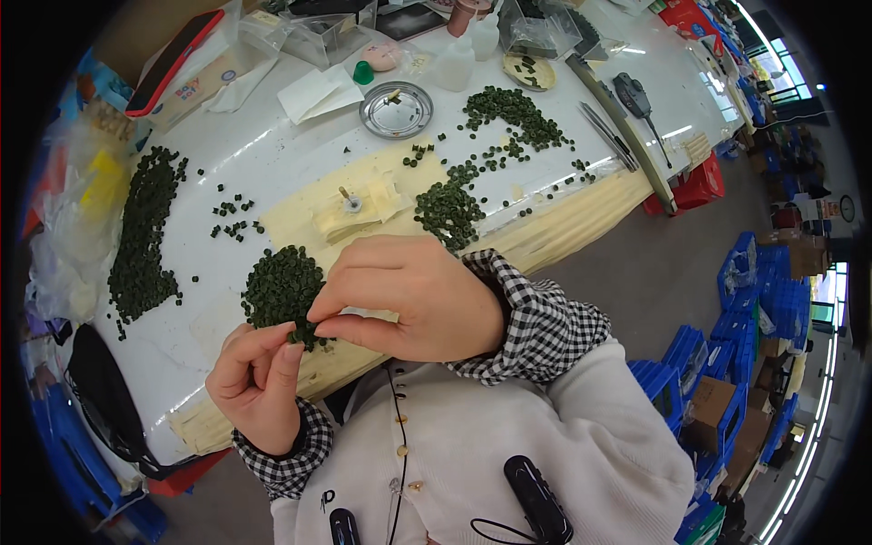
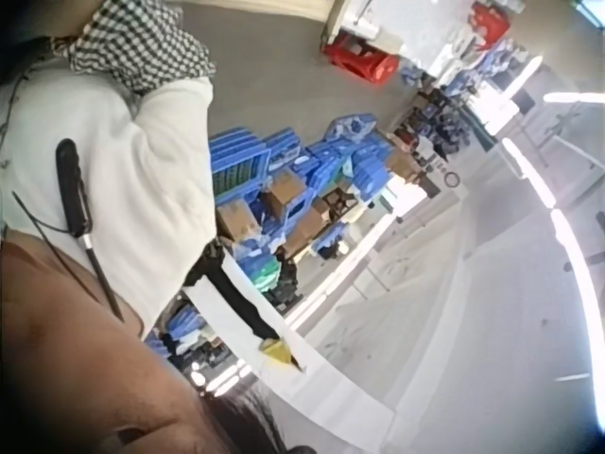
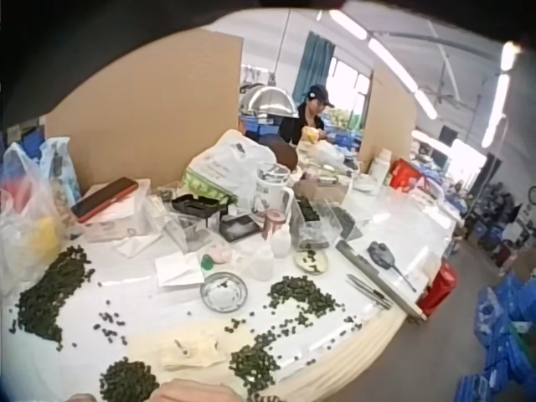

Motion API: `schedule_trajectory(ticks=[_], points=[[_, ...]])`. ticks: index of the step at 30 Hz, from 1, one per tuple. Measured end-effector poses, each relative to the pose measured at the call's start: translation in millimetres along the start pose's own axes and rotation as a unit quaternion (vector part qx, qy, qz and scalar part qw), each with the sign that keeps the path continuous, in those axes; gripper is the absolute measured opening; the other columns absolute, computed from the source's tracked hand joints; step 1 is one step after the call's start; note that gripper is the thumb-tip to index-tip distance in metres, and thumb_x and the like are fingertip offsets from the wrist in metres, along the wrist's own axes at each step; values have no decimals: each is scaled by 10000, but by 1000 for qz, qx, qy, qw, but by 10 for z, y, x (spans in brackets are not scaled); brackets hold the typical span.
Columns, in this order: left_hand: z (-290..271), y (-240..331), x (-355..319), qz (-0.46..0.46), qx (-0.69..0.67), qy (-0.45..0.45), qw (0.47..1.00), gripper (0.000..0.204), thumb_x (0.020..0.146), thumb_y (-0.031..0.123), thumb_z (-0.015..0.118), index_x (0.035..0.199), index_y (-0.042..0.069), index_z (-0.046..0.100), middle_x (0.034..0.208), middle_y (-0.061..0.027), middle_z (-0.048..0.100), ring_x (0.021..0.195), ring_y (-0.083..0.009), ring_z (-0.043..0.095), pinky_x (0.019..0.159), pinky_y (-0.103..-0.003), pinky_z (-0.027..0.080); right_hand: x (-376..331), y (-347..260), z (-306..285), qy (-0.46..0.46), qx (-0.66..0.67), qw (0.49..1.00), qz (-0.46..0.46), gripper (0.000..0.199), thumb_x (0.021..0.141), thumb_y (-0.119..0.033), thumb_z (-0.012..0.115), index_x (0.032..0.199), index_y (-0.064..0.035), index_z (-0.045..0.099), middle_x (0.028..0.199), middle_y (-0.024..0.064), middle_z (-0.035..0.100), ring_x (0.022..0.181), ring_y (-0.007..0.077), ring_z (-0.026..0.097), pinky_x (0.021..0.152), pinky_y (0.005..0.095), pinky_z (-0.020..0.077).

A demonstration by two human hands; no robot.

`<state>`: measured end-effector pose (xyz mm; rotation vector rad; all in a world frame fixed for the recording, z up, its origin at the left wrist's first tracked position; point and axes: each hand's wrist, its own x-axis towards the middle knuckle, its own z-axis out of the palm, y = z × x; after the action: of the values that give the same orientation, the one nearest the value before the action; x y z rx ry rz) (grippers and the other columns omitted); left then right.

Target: Assembling small green toy components into a yellow base at a workshop table.

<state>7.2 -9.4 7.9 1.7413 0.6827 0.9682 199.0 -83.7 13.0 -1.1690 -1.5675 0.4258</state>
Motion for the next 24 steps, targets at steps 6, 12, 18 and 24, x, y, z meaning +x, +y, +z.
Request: schedule_trajectory(ticks=[6,12,18,24], points=[[49,-14,3,11,12,14,1000,184,734,-56,714,910,-13,676,585,59,333,558,-53,295,532,-211,230,-25,17,96,14,30,999,-5,121,752,-37,700,845,-25,624,767,79,607,701,240,595,605,317,482],[79,4,40,54,69,28,996,213,727,-95,699,923,-15,683,578,55,316,548,-53,287,516,-211,212,-7,-28,80,46,75,996,21,101,762,-16,679,848,-18,627,766,88,611,668,228,608,586,297,479],[102,24,55,73,118,35,990,226,718,-104,704,920,-3,691,577,49,309,530,-57,278,499,-212,205,10,-1,113,47,67,996,42,102,763,-11,682,850,-7,629,768,83,621,670,210,619,585,283,486],[120,21,69,90,140,38,985,233,714,-94,716,924,6,699,574,43,310,511,-60,286,477,-218,214,11,-5,118,45,62,995,70,110,760,-4,688,860,-1,642,776,87,635,669,198,625,590,270,492]])
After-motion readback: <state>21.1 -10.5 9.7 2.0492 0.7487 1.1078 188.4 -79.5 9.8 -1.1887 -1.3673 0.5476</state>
